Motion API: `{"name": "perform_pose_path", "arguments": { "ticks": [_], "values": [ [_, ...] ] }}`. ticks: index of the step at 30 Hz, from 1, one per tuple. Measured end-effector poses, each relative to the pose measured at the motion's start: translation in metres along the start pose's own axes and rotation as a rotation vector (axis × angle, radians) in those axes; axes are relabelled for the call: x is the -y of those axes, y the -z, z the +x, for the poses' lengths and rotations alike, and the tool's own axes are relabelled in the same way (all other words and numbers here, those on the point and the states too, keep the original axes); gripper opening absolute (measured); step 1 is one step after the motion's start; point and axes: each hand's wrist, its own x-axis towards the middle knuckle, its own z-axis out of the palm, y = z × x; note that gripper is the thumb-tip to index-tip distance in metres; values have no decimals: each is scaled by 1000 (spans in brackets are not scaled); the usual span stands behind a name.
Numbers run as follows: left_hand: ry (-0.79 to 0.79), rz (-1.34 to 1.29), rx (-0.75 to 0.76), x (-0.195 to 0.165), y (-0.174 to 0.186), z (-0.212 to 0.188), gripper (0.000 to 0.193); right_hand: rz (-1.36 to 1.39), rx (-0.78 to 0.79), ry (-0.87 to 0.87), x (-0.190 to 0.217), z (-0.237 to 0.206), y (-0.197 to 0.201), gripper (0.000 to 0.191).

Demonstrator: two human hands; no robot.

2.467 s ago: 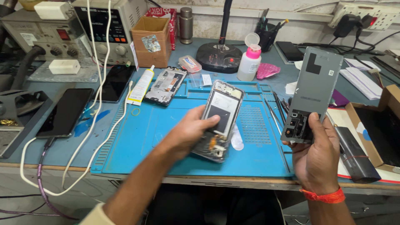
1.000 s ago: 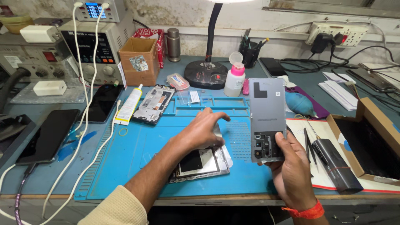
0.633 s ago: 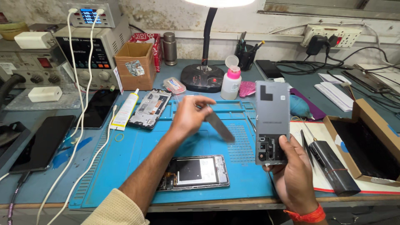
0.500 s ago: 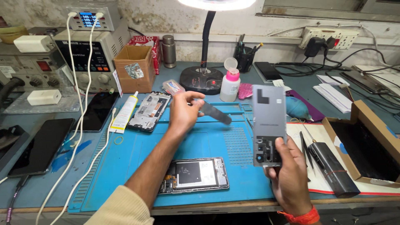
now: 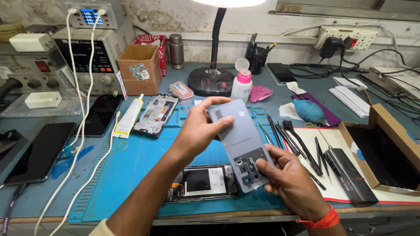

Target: The person works on a smartphone at a repair bench, first pressing on the back of the phone, then using a thin metal blade to pry along the edge of the back cover. They separate the back cover from the body, set it aside, and then use a hot air gun to heat the exposed phone body while holding it steady on the mat.

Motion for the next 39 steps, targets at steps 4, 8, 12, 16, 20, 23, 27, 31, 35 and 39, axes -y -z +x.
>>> {"name": "perform_pose_path", "arguments": {
  "ticks": [4,8,12,16,20,23,27,31,35,39],
  "values": [
    [-124,-170,-218,-19,16,-22,49,-113,-16,228,3,-1,-16,69],
    [-188,-349,-428,-36,34,-44,49,-893,230,503,0,2,-42,81],
    [-197,-387,-466,-47,47,-62,48,-1126,409,504,-5,15,-57,65],
    [-189,-348,-423,-51,52,-76,52,-1152,344,506,-8,32,-56,57],
    [-107,-312,-347,-49,49,-87,54,-1194,249,491,-16,54,-50,59],
    [-119,-270,-324,-44,44,-95,56,-1232,162,716,-26,77,-47,48],
    [-89,-147,-292,-35,34,-108,43,-1339,33,906,-24,88,-27,50],
    [53,-6,-246,-27,25,-120,36,-1468,-222,657,10,53,21,56],
    [313,181,-195,-19,17,-130,39,-1735,-503,62,42,-3,84,68],
    [238,645,-12,-20,10,-132,46,-1800,-586,-120,34,-20,130,70]
  ]
}}
